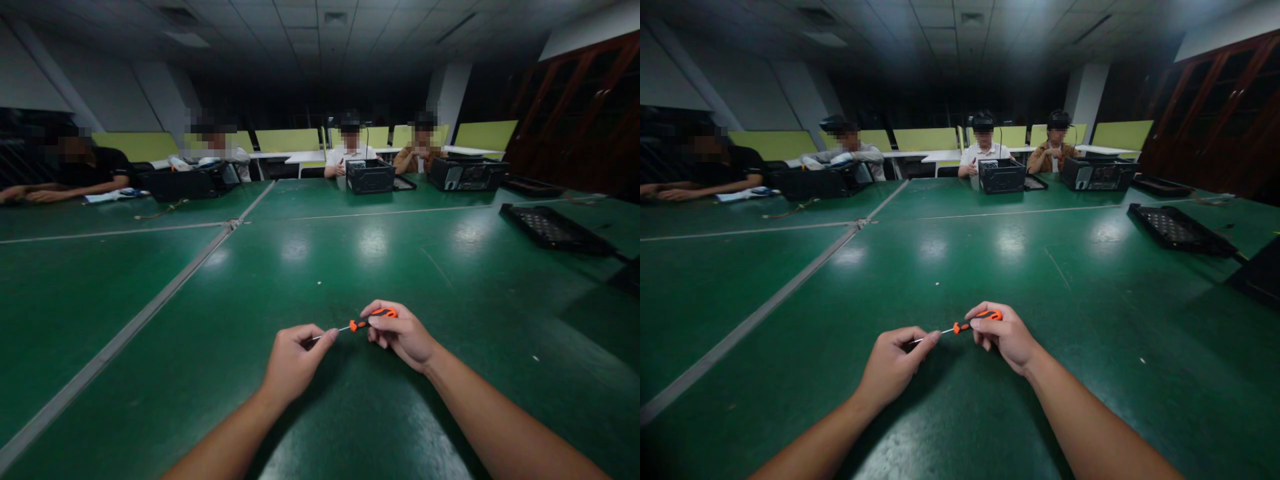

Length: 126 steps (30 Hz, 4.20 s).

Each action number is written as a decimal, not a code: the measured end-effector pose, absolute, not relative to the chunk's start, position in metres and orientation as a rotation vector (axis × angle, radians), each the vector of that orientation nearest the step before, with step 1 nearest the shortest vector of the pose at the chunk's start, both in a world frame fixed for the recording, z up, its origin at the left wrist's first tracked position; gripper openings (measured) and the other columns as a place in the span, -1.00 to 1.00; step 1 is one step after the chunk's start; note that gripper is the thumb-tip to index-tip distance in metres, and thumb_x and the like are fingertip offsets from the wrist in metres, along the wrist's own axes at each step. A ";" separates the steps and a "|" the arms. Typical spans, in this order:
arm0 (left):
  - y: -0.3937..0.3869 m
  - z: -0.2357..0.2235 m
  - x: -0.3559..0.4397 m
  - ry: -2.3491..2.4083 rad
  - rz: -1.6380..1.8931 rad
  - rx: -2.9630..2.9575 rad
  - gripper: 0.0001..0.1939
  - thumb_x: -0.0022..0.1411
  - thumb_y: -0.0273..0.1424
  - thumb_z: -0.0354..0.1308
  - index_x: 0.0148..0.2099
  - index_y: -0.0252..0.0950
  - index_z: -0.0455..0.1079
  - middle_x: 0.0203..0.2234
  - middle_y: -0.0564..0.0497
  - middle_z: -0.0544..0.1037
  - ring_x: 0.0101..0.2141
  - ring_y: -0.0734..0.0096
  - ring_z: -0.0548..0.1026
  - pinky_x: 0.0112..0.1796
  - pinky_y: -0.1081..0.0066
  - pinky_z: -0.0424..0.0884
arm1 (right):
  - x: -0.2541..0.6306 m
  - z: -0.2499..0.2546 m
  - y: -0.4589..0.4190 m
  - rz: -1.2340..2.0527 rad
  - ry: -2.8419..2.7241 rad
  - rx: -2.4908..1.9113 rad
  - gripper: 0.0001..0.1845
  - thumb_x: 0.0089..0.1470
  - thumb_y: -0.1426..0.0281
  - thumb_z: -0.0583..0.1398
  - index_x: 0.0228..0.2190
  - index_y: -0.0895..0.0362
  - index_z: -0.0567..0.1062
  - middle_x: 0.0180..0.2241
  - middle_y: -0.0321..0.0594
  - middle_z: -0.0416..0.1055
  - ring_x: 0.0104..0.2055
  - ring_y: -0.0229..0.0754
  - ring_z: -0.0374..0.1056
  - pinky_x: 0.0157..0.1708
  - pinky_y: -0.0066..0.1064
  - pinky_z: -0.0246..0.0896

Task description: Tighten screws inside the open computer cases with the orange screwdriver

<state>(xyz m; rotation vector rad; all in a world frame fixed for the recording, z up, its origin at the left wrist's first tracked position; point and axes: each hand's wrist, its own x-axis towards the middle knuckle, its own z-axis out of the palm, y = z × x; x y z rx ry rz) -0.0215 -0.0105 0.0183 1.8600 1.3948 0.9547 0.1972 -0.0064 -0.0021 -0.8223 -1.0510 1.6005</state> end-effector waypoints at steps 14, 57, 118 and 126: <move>-0.013 0.023 -0.020 1.385 0.967 1.847 -0.56 0.15 -0.11 0.19 -0.59 -0.34 0.43 -0.74 0.12 0.28 -0.64 0.52 0.20 -0.59 0.52 0.08 | 0.197 -0.001 -0.007 1.606 -1.047 -0.819 -0.76 -0.07 0.33 0.31 -0.33 0.21 0.51 -0.62 -0.28 0.40 -0.65 -0.36 0.13 -0.63 -0.52 -0.09; -0.012 0.021 -0.021 1.379 0.962 1.862 -0.57 0.15 -0.11 0.20 -0.58 -0.34 0.45 -0.74 0.12 0.31 -0.65 0.52 0.23 -0.59 0.52 0.10 | 0.197 -0.003 -0.007 1.599 -1.053 -0.828 -0.76 -0.08 0.33 0.31 -0.33 0.19 0.51 -0.62 -0.28 0.40 -0.65 -0.35 0.13 -0.63 -0.50 -0.11; -0.010 0.017 -0.022 1.358 0.979 1.879 -0.60 0.16 -0.15 0.21 -0.57 -0.36 0.47 -0.72 0.12 0.31 -0.63 0.55 0.20 -0.58 0.52 0.08 | 0.197 -0.006 -0.006 1.598 -1.070 -0.836 -0.75 -0.08 0.34 0.30 -0.31 0.21 0.50 -0.61 -0.28 0.40 -0.64 -0.37 0.14 -0.62 -0.53 -0.07; -0.010 0.016 -0.022 1.360 0.972 1.858 -0.58 0.15 -0.13 0.20 -0.58 -0.35 0.46 -0.74 0.12 0.31 -0.64 0.54 0.21 -0.60 0.53 0.08 | 0.197 -0.004 -0.007 1.586 -1.077 -0.846 -0.76 -0.07 0.35 0.31 -0.32 0.21 0.50 -0.61 -0.28 0.40 -0.64 -0.36 0.14 -0.62 -0.51 -0.06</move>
